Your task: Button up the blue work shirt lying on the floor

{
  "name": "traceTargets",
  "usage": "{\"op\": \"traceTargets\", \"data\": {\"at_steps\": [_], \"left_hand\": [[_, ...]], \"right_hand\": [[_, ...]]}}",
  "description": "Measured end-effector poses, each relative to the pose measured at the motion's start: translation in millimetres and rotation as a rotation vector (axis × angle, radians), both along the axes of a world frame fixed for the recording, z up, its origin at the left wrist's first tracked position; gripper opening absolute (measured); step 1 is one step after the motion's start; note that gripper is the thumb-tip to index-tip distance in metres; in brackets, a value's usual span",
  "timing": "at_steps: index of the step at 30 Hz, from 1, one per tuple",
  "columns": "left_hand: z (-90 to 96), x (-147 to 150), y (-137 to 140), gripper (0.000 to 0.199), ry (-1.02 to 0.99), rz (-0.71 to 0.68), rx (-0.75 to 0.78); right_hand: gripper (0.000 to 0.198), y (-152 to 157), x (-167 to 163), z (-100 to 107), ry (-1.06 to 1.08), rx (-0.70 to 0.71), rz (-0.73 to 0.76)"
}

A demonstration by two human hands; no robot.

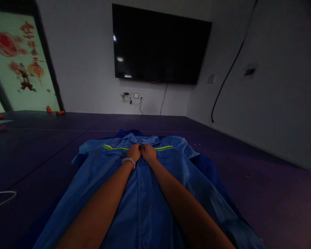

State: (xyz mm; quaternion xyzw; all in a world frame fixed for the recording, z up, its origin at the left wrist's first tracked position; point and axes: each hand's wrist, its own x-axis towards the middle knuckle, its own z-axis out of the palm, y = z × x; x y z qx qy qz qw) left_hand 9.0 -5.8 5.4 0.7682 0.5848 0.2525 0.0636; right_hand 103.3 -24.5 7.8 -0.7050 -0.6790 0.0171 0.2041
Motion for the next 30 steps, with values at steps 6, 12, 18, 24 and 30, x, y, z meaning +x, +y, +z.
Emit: {"op": "traceTargets", "data": {"at_steps": [6,12,18,24,30], "left_hand": [[0.2,0.0,1.0,0.022,-0.008,-0.005,0.003],[0.2,-0.8,1.8,0.021,-0.018,-0.02,0.022],[1.2,-0.9,-0.4,0.021,-0.025,-0.027,0.039],[2.7,-0.2,-2.1,0.022,-0.026,-0.015,0.039],[3.3,-0.3,-3.9,0.022,-0.031,-0.008,0.058]], "right_hand": [[0.032,-0.8,0.1,1.0,0.004,0.006,-0.002],[0.033,-0.6,0.0,1.1,0.011,0.004,0.002],[0.033,-0.4,-0.2,0.7,0.021,0.002,-0.003],[0.032,-0.2,-0.2,0.3,0.036,0.002,-0.003],[0.033,2.2,0.6,-1.0,0.044,0.008,-0.003]]}}
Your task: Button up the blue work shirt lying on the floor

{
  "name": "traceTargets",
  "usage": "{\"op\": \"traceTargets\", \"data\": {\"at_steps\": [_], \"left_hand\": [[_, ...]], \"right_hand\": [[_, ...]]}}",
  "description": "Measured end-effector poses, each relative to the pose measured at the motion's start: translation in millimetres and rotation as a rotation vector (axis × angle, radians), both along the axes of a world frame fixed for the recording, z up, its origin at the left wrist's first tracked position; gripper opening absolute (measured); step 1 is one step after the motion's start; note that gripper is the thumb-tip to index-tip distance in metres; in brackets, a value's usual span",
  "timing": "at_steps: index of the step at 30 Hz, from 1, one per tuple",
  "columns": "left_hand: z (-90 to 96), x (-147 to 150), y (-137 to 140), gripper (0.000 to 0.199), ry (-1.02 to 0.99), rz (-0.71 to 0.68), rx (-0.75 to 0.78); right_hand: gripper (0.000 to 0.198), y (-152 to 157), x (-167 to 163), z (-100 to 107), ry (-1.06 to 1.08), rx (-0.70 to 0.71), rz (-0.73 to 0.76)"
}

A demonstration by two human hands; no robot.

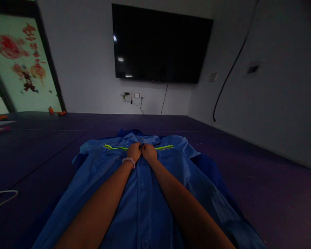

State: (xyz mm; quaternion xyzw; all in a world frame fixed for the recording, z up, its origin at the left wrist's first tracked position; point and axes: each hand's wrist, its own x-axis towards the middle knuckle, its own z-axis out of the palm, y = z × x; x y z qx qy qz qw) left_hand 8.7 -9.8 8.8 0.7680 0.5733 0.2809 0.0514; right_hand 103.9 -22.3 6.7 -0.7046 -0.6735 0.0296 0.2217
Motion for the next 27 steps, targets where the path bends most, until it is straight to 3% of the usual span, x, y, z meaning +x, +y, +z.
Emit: {"op": "traceTargets", "data": {"at_steps": [27], "left_hand": [[-4.2,-2.6,1.6,0.019,-0.035,-0.04,0.042]], "right_hand": [[0.034,-1.6,-0.5,0.8,-0.019,0.008,0.01]]}}
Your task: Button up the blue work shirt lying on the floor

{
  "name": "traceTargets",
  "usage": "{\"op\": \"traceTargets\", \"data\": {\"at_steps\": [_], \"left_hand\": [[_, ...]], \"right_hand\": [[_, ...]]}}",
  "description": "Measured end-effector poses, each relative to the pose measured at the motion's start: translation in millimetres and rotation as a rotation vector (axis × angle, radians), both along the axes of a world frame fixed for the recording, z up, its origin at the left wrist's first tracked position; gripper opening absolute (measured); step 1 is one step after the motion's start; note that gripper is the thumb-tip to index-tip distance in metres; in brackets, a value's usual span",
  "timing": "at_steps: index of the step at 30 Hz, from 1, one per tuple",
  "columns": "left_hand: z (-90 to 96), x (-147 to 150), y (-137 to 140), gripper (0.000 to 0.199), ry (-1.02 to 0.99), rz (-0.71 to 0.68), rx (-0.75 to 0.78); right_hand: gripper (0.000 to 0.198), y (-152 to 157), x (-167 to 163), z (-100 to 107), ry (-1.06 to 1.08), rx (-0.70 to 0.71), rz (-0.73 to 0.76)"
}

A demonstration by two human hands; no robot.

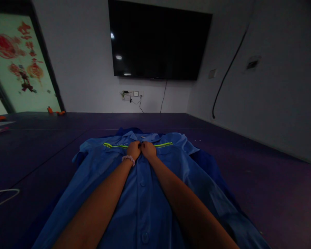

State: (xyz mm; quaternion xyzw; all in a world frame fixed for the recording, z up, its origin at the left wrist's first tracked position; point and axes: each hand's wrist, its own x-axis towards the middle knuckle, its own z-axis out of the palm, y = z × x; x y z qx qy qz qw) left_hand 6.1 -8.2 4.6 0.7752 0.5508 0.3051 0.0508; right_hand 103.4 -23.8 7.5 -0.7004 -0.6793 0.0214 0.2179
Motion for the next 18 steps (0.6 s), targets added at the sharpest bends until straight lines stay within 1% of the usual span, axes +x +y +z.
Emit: {"op": "traceTargets", "data": {"at_steps": [8,18], "left_hand": [[1.5,0.9,-2.1,0.019,0.009,0.025,-0.005],[3.2,1.6,-3.2,0.019,0.015,0.018,-0.002]], "right_hand": [[0.033,1.1,-0.5,-0.4,-0.009,-0.001,-0.003],[0.033,-0.3,-0.2,1.1,-0.002,-0.013,-0.003]]}}
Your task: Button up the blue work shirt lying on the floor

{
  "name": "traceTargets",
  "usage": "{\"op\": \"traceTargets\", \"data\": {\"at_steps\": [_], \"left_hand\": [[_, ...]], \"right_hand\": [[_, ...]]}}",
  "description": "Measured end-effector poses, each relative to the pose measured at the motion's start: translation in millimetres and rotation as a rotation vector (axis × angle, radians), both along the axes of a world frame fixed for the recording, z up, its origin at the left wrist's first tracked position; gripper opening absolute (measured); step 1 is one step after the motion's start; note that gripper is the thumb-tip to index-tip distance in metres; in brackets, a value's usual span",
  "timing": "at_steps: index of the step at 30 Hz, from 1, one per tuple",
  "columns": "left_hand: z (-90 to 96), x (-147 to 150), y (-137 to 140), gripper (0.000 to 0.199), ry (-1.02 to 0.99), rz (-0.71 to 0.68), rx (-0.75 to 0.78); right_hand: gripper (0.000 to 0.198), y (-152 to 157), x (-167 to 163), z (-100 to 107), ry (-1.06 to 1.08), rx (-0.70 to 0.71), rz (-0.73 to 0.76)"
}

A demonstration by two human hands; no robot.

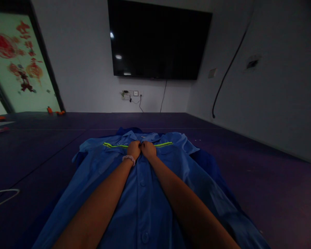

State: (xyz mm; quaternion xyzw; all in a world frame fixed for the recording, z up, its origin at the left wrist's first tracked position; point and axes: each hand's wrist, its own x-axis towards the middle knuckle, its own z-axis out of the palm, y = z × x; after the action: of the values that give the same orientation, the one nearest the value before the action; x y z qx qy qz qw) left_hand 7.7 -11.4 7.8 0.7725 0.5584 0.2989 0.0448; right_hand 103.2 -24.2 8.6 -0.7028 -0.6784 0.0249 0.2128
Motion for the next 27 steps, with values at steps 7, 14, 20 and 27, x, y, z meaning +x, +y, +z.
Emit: {"op": "traceTargets", "data": {"at_steps": [7,14,20,27], "left_hand": [[-1.2,0,2,0.019,-0.038,0.01,0.017],[-5.2,0,7,0.015,-0.151,0.008,0.027],[-9.9,-3,15,0.02,-0.294,0.033,0.025],[-12.7,-4,21,0.021,-0.418,-0.002,0.005]], "right_hand": [[0.034,-1,-1,1,0.008,-0.003,-0.004],[0.034,-2,-1,1,0.02,0.006,-0.005],[0.039,-2,-2,2,0.035,0.015,-0.016],[0.036,-3,-2,3,0.052,0.016,-0.027]]}}
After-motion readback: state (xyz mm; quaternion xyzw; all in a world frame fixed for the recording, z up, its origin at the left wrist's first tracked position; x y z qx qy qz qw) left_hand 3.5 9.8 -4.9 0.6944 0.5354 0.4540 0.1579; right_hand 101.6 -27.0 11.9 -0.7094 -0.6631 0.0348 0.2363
